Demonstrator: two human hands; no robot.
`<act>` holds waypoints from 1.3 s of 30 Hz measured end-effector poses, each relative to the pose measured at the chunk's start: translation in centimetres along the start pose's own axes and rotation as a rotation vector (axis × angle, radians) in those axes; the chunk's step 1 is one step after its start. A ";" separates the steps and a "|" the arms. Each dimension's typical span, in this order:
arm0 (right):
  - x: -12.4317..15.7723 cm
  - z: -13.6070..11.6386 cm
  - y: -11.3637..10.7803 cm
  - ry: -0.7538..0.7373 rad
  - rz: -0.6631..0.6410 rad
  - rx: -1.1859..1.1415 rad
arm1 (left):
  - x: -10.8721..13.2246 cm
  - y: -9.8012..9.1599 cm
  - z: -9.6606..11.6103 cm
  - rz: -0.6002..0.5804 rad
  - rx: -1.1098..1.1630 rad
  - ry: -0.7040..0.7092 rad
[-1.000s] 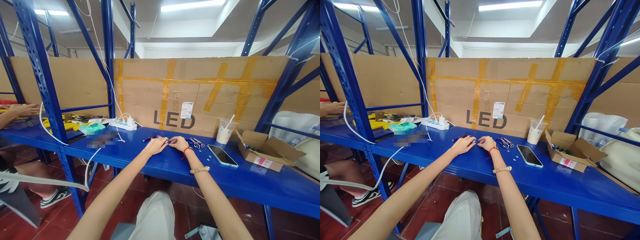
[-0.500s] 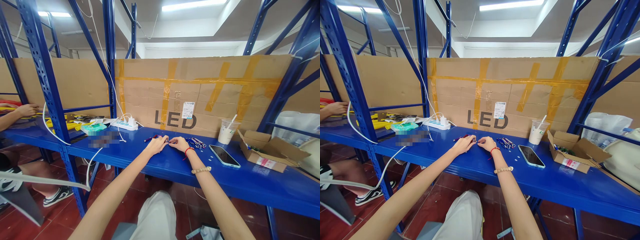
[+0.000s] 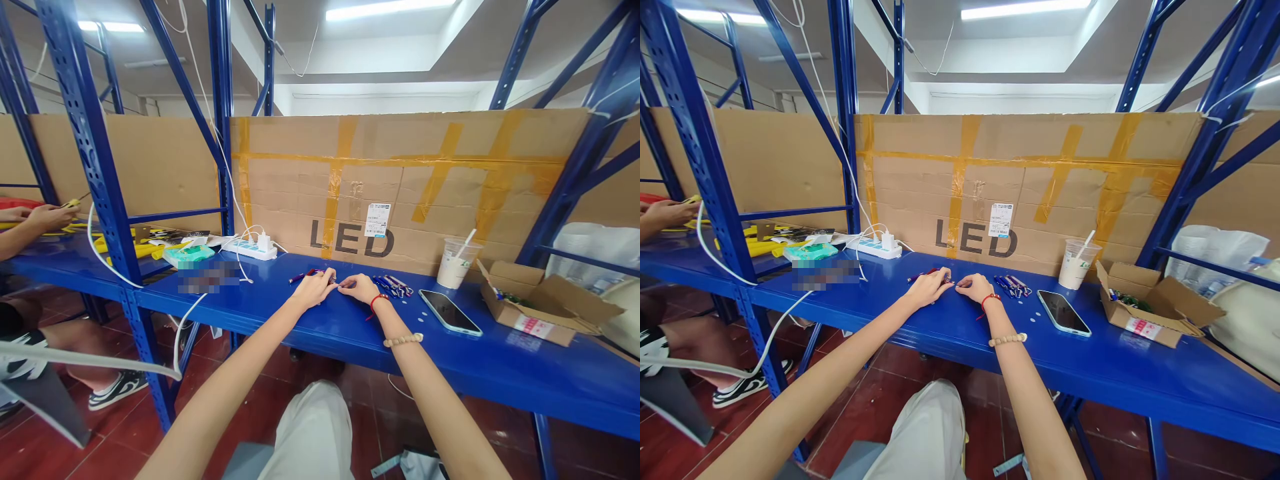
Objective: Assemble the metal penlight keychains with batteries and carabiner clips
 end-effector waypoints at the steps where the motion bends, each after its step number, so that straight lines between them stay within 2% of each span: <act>1: 0.0 0.0 -0.1 0.005 0.006 -0.001 | 0.0 0.0 0.0 0.006 -0.003 0.004; 7: 0.4 -0.4 -0.4 0.027 0.028 0.016 | 0.1 -0.2 0.2 0.020 -0.016 0.016; 18: 0.7 -0.7 -0.4 0.058 0.043 0.058 | 0.3 -0.1 0.2 -0.028 0.001 -0.006; 26: 0.7 -0.7 -0.2 0.072 0.029 0.027 | 0.3 -0.9 0.4 0.047 0.016 0.029; 35: 0.4 -0.3 -0.2 0.054 0.070 -0.040 | 0.2 -0.8 0.5 0.037 0.004 0.031; 39: 0.5 -0.9 -0.1 0.011 0.040 -0.039 | 0.3 -0.8 0.4 0.035 0.010 0.022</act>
Point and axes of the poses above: each hand's wrist, its own x-axis away from the middle knuckle, its own y-axis out of the palm, z = x × y, the point moved 9 cm from there along -x, towards the middle knuckle, and after that the axes turned 7 degrees about -x, right-handed, at the moved point
